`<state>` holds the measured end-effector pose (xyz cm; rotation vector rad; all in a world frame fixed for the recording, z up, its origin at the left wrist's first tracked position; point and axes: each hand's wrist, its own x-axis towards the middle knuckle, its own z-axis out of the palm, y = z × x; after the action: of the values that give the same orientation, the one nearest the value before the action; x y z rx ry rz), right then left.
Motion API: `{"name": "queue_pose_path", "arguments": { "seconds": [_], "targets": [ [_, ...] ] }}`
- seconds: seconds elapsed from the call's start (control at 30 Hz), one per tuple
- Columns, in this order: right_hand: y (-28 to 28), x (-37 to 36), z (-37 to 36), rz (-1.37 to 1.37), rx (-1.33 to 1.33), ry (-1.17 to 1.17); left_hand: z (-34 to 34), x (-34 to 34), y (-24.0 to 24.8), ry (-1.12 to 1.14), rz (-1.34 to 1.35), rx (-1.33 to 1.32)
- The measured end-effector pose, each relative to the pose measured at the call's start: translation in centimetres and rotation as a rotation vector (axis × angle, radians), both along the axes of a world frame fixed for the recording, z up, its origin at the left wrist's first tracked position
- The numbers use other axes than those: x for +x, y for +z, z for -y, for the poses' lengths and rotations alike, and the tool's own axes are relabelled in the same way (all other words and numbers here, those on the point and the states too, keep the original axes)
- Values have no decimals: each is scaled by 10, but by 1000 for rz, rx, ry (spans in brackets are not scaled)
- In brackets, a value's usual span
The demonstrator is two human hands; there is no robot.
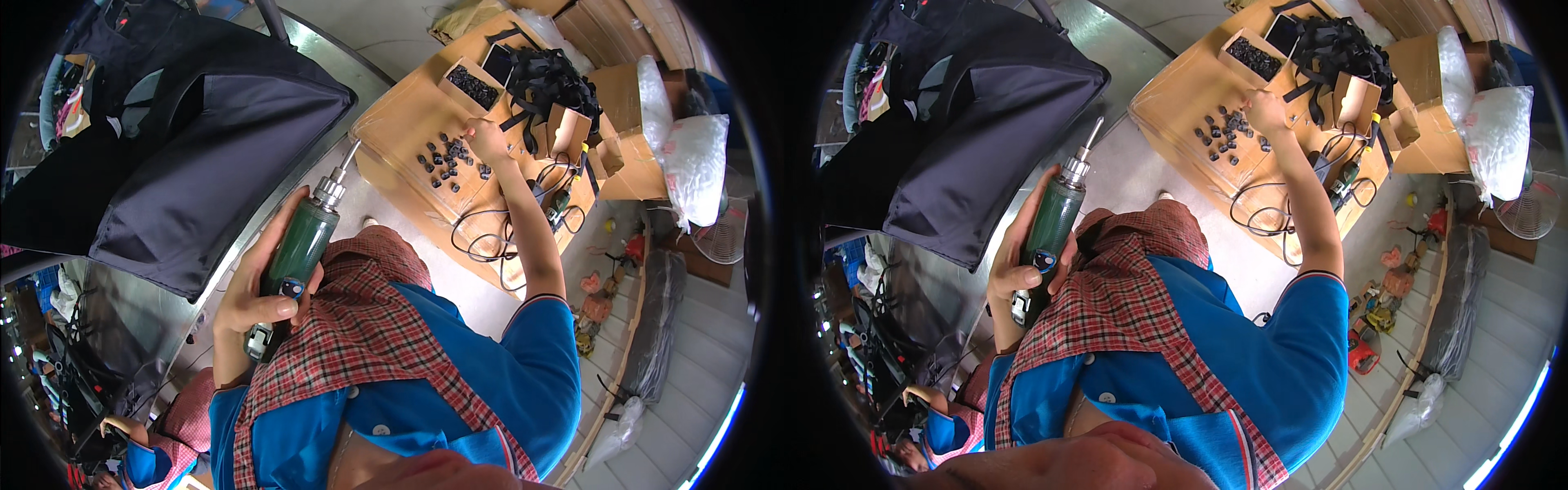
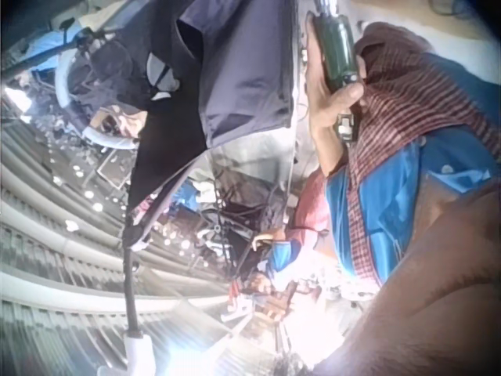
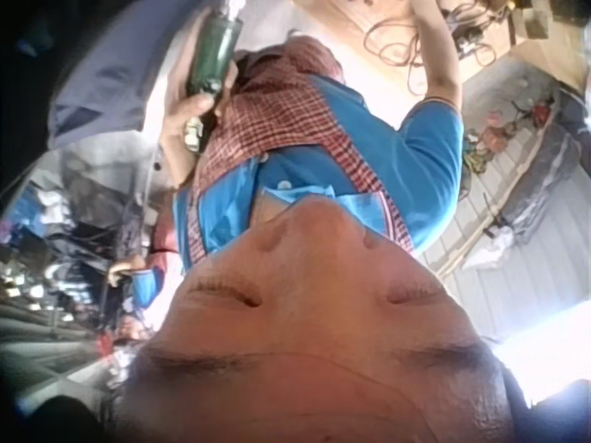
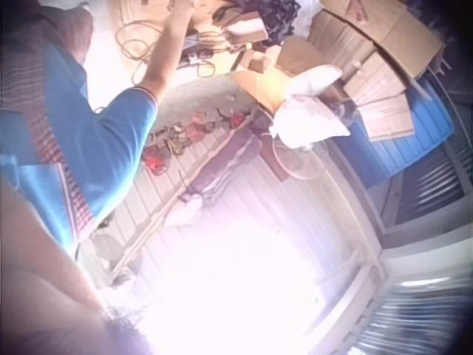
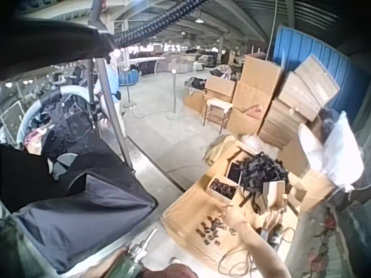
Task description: The person uses a cordless drill to attach fabric components to a stroller frame on a metal workbench. They repeatedly pick up fasteners, align parts, and drive screws into the frame, then move the assembled unit aside to begin on the next stroller.
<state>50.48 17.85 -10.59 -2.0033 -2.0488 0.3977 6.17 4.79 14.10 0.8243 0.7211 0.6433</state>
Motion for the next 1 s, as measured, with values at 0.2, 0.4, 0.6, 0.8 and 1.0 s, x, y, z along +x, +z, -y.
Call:
{"name": "queue_pose_path", "arguments": {
  "seconds": [0.2, 0.4, 0.6, 0.8, 1.0],
  "targets": [
    [-8, 3, -2, -8, 102, 57, 0, 6, -2, -9, -62, 20],
    [111, -81, -5, -1203, -140, 221, -10, 12, -1, -169, -74, 53],
    [179, -133, 26, -1621, -396, 473, -11, 20, -3, -210, -42, 188],
    [188, -136, 30, -1688, -474, 495, -8, 20, -4, -193, -33, 215],
    [199, -135, 33, -1509, -393, 515, -4, 20, -4, -180, -47, 234]
  ]
}}
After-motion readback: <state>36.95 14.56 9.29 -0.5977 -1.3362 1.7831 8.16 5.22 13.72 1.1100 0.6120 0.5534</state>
